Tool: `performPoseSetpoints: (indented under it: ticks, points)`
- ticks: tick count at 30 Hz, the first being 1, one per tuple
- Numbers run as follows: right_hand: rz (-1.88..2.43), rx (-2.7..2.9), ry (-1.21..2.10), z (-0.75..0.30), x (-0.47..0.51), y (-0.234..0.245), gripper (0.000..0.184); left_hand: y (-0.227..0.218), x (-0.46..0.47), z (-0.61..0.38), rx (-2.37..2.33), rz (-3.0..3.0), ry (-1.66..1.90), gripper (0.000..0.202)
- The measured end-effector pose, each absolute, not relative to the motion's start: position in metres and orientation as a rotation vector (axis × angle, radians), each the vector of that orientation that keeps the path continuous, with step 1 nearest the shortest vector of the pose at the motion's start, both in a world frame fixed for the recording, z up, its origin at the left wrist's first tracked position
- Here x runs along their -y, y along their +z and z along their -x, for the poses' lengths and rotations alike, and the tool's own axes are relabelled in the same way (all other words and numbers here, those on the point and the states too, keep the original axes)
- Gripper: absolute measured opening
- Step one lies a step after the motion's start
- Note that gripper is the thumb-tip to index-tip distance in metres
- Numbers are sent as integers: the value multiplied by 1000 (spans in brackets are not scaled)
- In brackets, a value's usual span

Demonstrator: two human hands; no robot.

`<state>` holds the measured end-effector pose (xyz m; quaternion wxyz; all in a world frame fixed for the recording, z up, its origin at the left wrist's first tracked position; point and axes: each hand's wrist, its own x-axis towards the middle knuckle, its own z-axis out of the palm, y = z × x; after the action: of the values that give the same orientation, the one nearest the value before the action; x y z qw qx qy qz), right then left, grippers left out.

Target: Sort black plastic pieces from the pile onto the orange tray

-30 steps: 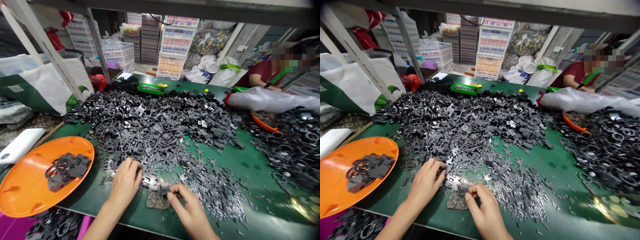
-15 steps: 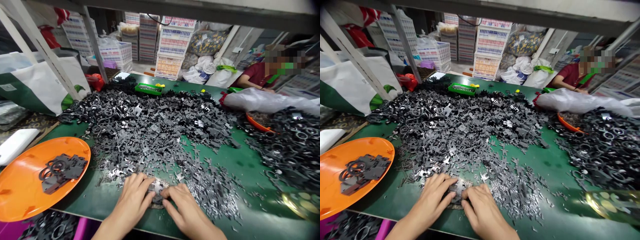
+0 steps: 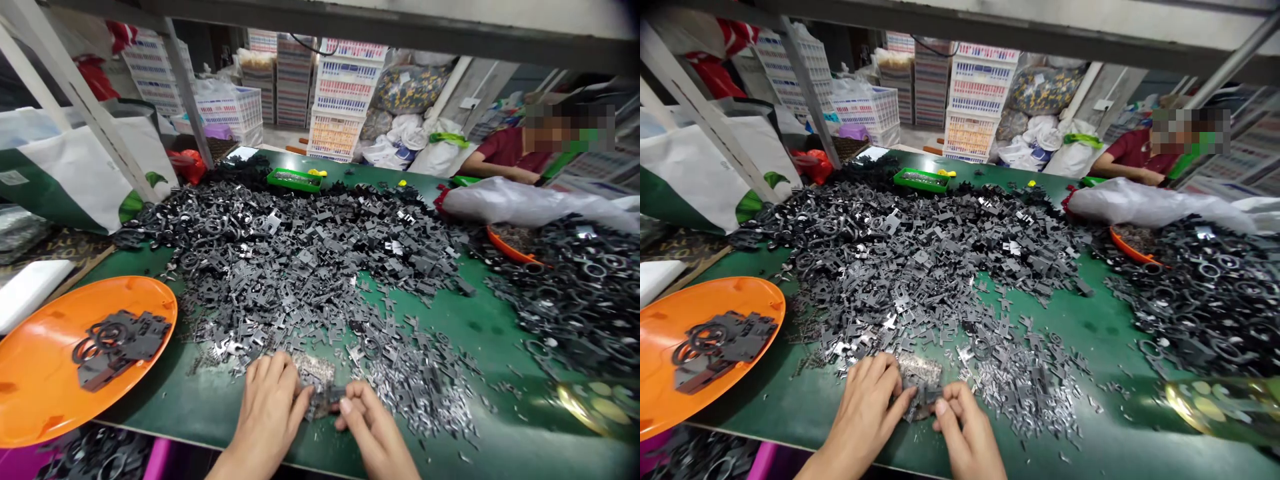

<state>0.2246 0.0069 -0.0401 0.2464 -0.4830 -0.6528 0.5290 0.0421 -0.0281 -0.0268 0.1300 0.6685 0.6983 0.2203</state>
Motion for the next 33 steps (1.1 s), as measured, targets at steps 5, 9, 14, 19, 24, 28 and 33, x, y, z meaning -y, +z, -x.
performPoseSetpoints:
  ticks: [5,9,14,19,24,28,33]
  points:
    - [1291,1798,1480,-214,-14,-43,28,-23,39,-40,-1860,-1932,663,3]
    - [1316,1964,1375,-205,-38,-36,26,-24,46,-42,-1855,-1948,638,18]
    - [1345,2159,1132,-197,-54,-23,23,-27,51,-50,-1948,-1926,631,40]
    - [1280,2153,1204,-202,-53,-25,20,-11,37,-27,-1905,-1780,607,23]
    - [1258,2106,1267,-206,-46,-31,18,-11,5,8,-2315,-1783,553,13]
    - [1260,2134,1253,-207,-43,-29,18,-21,-5,12,-2286,-1798,578,8]
    - [1245,2122,1200,-208,-44,-27,19,-21,1,14,-2244,-1765,671,9]
